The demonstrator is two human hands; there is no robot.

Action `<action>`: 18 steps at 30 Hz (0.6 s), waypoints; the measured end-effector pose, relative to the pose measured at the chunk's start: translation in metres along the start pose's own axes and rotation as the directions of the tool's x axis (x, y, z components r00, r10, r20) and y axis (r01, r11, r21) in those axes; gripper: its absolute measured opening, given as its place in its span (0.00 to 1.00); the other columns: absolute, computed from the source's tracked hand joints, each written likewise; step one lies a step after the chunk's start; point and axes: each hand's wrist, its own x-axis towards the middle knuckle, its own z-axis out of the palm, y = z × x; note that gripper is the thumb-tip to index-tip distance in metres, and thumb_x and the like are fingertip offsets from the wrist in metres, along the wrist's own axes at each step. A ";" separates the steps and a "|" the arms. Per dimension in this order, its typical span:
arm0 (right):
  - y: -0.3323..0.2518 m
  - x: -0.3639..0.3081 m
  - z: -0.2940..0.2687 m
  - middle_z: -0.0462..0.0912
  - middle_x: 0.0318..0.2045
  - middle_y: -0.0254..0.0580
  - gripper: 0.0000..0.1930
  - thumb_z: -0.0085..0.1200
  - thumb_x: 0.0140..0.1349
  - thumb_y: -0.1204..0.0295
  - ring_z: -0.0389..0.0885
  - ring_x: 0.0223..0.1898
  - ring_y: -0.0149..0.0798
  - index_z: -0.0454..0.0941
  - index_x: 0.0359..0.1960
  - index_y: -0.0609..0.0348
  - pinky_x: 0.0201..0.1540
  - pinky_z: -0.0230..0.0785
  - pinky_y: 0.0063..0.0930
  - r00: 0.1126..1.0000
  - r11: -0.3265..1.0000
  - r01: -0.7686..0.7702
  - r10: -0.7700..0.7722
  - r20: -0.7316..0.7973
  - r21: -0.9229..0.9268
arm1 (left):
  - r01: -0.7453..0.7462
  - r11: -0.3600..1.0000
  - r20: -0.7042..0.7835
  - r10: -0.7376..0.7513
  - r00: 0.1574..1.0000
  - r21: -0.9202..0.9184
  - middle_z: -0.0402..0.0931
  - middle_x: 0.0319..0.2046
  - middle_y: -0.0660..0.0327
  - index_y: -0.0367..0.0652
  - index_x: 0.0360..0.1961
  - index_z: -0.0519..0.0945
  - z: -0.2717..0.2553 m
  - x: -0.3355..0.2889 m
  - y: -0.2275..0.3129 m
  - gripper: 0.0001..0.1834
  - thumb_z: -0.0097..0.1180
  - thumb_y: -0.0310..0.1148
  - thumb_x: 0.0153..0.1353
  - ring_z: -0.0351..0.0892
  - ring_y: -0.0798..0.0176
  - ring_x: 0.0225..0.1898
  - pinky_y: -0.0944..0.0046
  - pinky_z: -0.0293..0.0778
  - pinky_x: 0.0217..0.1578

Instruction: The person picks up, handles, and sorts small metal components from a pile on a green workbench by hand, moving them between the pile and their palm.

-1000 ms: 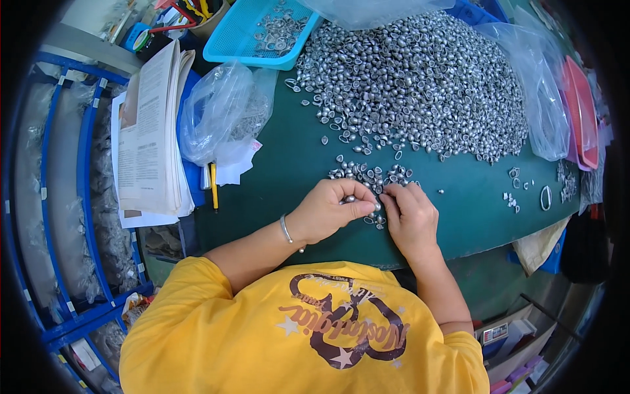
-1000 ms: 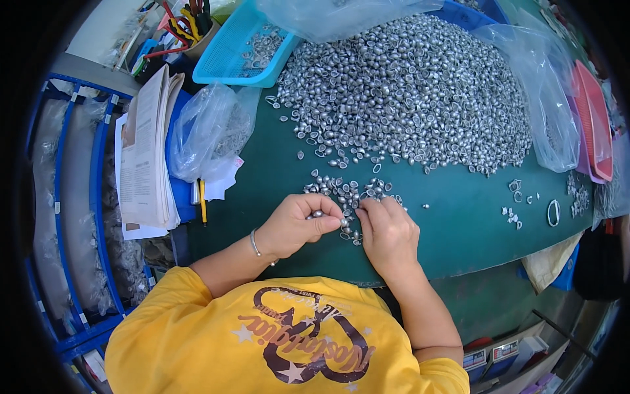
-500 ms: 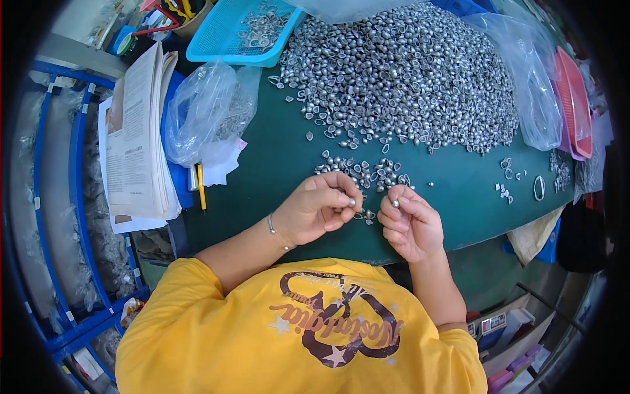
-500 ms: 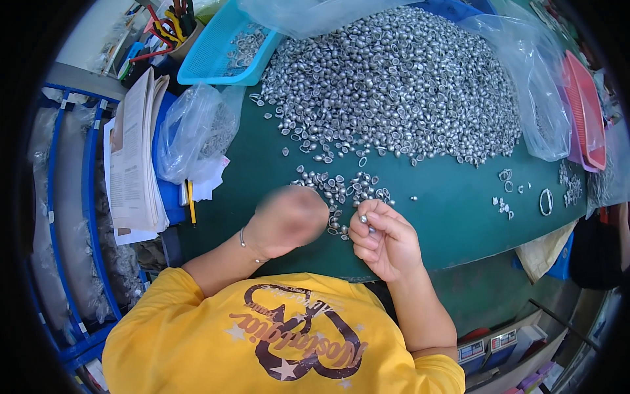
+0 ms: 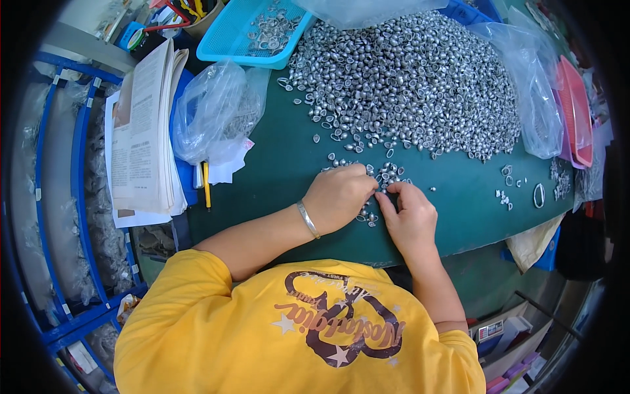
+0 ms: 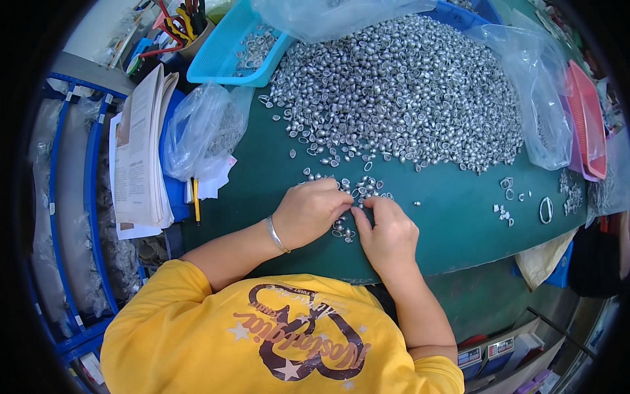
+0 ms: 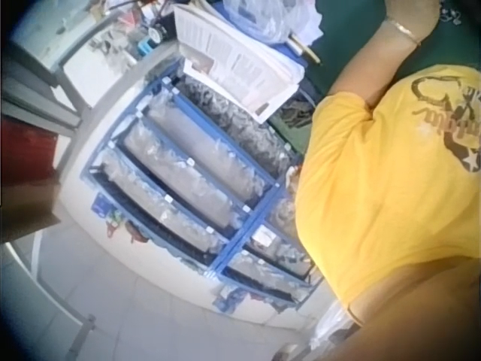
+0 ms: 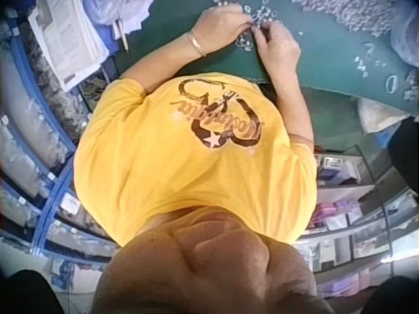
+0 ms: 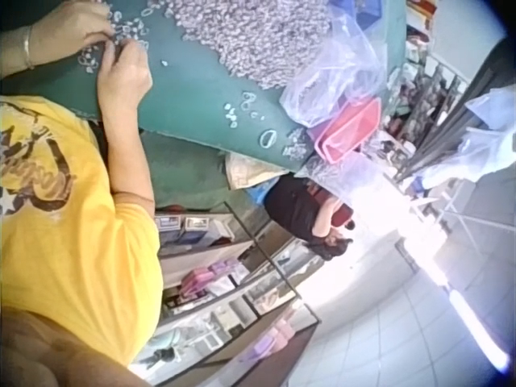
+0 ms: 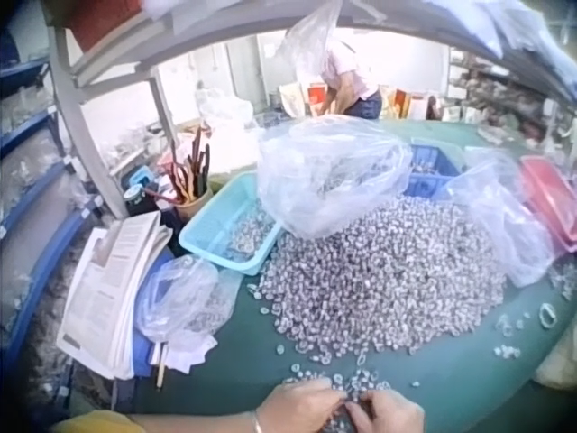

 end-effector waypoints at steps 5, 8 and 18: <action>0.002 -0.001 0.004 0.77 0.22 0.39 0.07 0.60 0.47 0.72 0.76 0.21 0.41 0.76 0.27 0.58 0.22 0.68 0.29 0.999 0.999 0.037 -0.037 -0.013 -0.017 | 0.003 0.997 -0.050 -0.007 0.999 -0.077 0.72 0.22 0.61 0.42 0.26 0.79 0.003 0.002 -0.003 0.03 0.58 0.26 0.47 0.73 0.60 0.23 0.67 0.69 0.25; 0.003 -0.001 -0.001 0.76 0.20 0.38 0.06 0.59 0.47 0.75 0.74 0.19 0.39 0.76 0.27 0.59 0.21 0.67 0.28 0.999 0.998 0.033 -0.034 0.017 0.048 | 0.208 0.896 0.045 -0.207 0.977 -0.393 0.71 0.21 0.64 0.40 0.25 0.79 -0.013 0.005 0.009 0.01 0.57 0.24 0.50 0.70 0.68 0.22 0.71 0.67 0.24; 0.013 -0.005 -0.002 0.70 0.24 0.36 0.06 0.55 0.48 0.85 0.64 0.19 0.24 0.75 0.27 0.63 0.20 0.57 0.17 0.999 0.837 0.042 -0.046 -0.006 0.546 | 0.498 -0.304 0.574 -0.271 0.772 -0.812 0.72 0.30 0.60 0.37 0.37 0.74 -0.015 -0.011 -0.001 0.06 0.52 0.24 0.58 0.62 0.77 0.21 0.80 0.59 0.18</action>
